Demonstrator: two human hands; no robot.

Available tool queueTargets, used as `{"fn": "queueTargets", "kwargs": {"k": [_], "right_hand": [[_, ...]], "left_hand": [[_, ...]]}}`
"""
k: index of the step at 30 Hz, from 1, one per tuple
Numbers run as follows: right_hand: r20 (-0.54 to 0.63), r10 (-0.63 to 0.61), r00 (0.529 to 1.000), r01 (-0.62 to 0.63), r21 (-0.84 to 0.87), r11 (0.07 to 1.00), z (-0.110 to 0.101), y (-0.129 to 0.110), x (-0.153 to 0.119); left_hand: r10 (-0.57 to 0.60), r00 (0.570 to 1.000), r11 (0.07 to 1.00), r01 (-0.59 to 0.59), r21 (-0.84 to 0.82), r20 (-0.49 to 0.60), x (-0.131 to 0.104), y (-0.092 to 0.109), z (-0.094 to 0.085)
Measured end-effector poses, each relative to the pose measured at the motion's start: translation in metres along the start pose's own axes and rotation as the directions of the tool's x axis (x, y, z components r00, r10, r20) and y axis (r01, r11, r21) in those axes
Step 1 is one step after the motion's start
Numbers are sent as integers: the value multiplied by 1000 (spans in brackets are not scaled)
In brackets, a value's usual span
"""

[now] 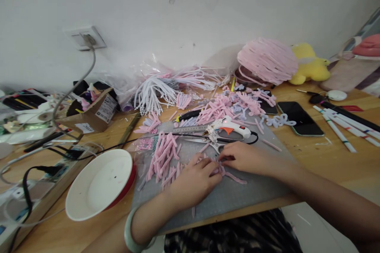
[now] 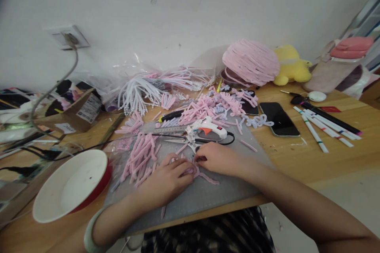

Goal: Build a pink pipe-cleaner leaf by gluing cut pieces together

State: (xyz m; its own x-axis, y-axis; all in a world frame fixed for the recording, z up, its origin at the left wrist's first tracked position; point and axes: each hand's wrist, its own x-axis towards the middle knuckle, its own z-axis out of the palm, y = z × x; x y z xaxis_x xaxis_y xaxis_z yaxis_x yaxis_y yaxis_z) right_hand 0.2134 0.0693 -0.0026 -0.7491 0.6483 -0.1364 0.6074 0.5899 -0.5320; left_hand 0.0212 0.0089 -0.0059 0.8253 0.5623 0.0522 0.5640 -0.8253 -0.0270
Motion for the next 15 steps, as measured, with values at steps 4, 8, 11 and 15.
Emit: {"fn": "queueTargets", "kwargs": {"k": [4,8,11,15], "right_hand": [[-18,8,1000,-8,-39,999,1,-2,1],[-24,3,1000,-4,-48,999,3,-2,2],[-25,1,1000,-3,-47,999,4,-2,2],[-28,3,1000,-4,-12,1000,4,-1,1]], "left_hand": [[-2,1000,1000,2,14,6,0,1,-1],[-2,1000,1000,2,15,17,1,1,-2],[14,1000,1000,-14,21,23,2,2,-2],[29,999,999,-29,17,16,1,1,0]]}}
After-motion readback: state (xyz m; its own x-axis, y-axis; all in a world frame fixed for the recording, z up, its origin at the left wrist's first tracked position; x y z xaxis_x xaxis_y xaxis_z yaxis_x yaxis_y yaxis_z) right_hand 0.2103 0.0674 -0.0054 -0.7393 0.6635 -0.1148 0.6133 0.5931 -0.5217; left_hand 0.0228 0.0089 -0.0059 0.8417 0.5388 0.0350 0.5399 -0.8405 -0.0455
